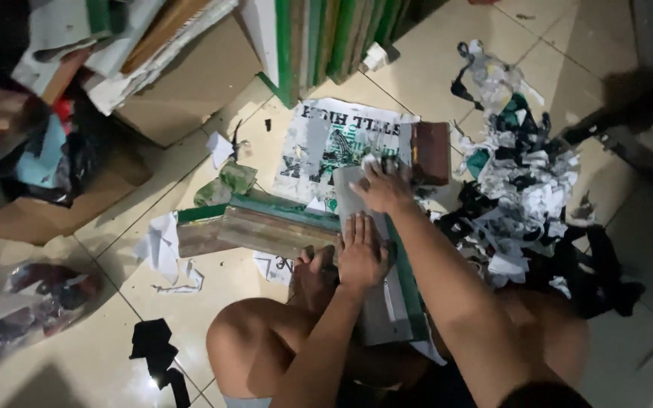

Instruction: Cleaning a screen printing squeegee by wiping the metal handle with a cloth to remove ink or debris.

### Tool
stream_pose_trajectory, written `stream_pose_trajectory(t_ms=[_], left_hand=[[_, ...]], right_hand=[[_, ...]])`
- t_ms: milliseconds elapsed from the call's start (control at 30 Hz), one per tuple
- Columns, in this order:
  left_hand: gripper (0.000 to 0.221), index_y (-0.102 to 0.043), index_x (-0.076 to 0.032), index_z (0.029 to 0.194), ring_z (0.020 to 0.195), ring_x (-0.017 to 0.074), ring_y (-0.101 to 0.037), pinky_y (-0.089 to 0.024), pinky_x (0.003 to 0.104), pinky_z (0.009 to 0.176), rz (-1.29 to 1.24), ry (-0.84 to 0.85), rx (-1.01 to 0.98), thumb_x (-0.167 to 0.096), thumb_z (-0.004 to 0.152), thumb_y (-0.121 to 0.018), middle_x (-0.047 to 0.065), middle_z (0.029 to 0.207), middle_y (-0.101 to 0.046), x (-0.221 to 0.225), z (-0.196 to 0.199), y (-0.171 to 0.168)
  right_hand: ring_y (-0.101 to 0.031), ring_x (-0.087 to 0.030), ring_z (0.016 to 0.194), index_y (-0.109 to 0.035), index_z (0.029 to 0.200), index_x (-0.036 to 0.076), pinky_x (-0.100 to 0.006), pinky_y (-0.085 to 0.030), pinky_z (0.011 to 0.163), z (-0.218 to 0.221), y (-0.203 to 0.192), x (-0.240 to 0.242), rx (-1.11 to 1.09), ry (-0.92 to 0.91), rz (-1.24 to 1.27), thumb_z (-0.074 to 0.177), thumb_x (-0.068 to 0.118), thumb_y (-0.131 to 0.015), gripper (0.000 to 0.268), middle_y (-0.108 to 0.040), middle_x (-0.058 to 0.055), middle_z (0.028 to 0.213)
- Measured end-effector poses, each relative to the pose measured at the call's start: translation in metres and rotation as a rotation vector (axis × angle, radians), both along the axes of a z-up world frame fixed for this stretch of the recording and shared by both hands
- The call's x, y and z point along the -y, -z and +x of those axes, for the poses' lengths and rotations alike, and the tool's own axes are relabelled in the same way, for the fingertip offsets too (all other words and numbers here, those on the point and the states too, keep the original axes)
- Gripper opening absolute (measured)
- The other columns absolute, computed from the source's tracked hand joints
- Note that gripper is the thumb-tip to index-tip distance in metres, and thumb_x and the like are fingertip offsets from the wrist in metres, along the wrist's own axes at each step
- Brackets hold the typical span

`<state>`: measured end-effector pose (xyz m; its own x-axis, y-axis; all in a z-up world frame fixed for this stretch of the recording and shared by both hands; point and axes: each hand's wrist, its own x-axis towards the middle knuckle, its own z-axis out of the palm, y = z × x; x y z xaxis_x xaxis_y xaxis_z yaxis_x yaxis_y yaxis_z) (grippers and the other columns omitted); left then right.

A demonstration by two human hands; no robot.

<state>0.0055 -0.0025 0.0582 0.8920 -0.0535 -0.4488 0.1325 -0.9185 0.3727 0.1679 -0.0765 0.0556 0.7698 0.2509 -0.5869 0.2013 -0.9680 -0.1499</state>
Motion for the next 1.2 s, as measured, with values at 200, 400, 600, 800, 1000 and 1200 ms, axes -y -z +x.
stream_pose_trajectory(t_ms=[200, 400, 600, 800, 1000, 1200], left_hand=[[0.072, -0.024, -0.007, 0.163, 0.159, 0.0321, -0.010, -0.020, 0.056, 0.124, -0.038, -0.057, 0.108, -0.039, 0.100, -0.036, 0.013, 0.171, -0.018, 0.000, -0.005, 0.021], [0.071, -0.040, -0.004, 0.156, 0.155, 0.0318, -0.027, -0.034, 0.054, 0.119, -0.056, -0.112, 0.306, -0.033, 0.093, -0.054, 0.016, 0.164, -0.036, -0.001, -0.007, 0.044], [0.073, -0.040, 0.000, 0.152, 0.145, 0.0353, -0.036, -0.033, 0.052, 0.118, -0.025, -0.354, 0.408, -0.032, 0.092, -0.065, 0.019, 0.152, -0.044, -0.005, -0.018, 0.087], [0.091, -0.009, 0.005, 0.161, 0.112, 0.0401, -0.065, -0.063, 0.047, 0.087, 0.055, -0.414, 0.115, -0.054, 0.103, -0.048, 0.034, 0.137, -0.044, 0.005, -0.013, 0.080], [0.085, 0.012, 0.000, 0.162, 0.136, 0.0450, -0.047, -0.055, 0.051, 0.101, -0.067, -0.386, -0.150, -0.044, 0.108, -0.037, 0.034, 0.153, -0.025, 0.000, -0.003, 0.033], [0.084, 0.010, -0.002, 0.163, 0.133, 0.0472, -0.049, -0.049, 0.057, 0.105, -0.122, -0.450, -0.131, -0.040, 0.109, -0.041, 0.033, 0.151, -0.028, -0.001, 0.001, 0.041]], right_hand=[[-0.030, -0.042, 0.152, -0.035, 0.160, 0.005, -0.061, -0.027, 0.122, -0.011, -0.033, 0.007, 0.013, -0.018, 0.206, 0.106, 0.068, -0.021, 0.085, -0.031, -0.017, 0.168], [-0.041, -0.038, 0.147, -0.056, 0.148, 0.015, -0.071, -0.029, 0.115, -0.064, 0.007, 0.040, 0.236, -0.020, 0.312, 0.110, 0.034, -0.034, 0.047, -0.056, -0.008, 0.154], [-0.030, -0.026, 0.155, -0.046, 0.155, 0.028, -0.070, -0.012, 0.121, -0.066, 0.031, -0.013, 0.103, -0.104, 0.196, 0.105, 0.045, -0.025, 0.057, -0.043, 0.007, 0.164], [-0.020, -0.030, 0.156, -0.027, 0.163, 0.017, -0.065, -0.014, 0.125, -0.039, 0.100, -0.011, 0.243, -0.273, 0.170, 0.107, 0.051, -0.028, 0.066, -0.024, -0.005, 0.170], [-0.040, -0.029, 0.147, -0.031, 0.160, 0.016, -0.055, -0.030, 0.118, 0.005, 0.063, -0.071, 0.177, -0.188, -0.056, 0.108, 0.044, -0.024, 0.060, -0.040, -0.007, 0.160], [-0.051, -0.025, 0.126, -0.051, 0.141, 0.012, -0.043, -0.038, 0.109, 0.018, 0.131, -0.057, 0.401, -0.247, 0.100, 0.108, 0.045, -0.035, 0.049, -0.052, -0.010, 0.134]])
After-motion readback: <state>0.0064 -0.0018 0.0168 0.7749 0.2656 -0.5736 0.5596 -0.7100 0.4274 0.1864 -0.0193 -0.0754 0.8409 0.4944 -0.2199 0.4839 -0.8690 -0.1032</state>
